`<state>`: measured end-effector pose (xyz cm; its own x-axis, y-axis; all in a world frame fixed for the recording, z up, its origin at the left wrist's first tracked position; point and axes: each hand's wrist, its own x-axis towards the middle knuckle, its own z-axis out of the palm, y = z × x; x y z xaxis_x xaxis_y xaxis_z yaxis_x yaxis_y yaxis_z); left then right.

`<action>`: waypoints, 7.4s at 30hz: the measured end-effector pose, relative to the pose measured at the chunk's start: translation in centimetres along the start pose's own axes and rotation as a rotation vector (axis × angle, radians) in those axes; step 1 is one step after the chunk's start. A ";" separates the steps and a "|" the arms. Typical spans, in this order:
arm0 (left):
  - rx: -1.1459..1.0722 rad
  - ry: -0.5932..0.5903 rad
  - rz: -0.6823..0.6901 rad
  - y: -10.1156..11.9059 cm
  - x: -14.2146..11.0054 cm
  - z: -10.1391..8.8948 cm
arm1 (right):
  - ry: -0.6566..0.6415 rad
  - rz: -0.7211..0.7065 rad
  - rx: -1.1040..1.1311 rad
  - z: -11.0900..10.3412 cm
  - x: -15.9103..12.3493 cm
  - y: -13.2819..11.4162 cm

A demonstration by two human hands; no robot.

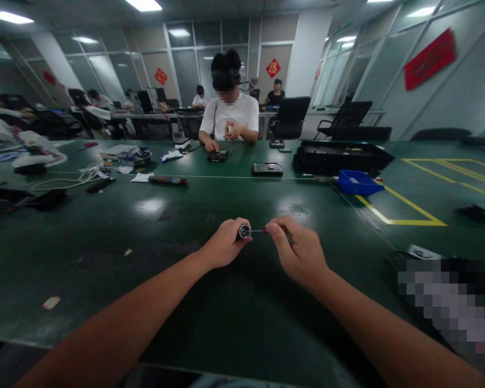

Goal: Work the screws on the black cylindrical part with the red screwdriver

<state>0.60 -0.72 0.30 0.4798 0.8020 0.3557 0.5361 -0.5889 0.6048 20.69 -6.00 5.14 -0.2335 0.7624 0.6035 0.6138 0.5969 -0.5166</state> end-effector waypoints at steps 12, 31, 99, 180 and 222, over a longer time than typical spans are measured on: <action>-0.061 0.009 -0.053 0.5 -0.2 -0.3 | 0.213 0.425 0.663 1.9 0.8 2.2; -0.044 0.035 -0.050 -0.3 -0.1 0.0 | 0.103 0.157 0.020 0.4 0.3 0.7; -0.039 0.001 -0.064 -0.4 -0.2 0.0 | 0.049 0.101 0.051 0.6 0.2 0.7; -0.029 0.021 -0.071 -0.5 -0.1 -0.1 | 0.126 0.193 -0.016 0.5 0.4 0.6; -0.027 -0.009 -0.047 -0.5 -0.2 0.0 | 0.094 0.115 -0.004 0.6 0.1 0.4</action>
<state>0.26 -0.60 -0.11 0.4607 0.8280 0.3197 0.5395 -0.5473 0.6398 20.46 -5.58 4.68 -0.0901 0.7989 0.5946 0.6353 0.5059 -0.5835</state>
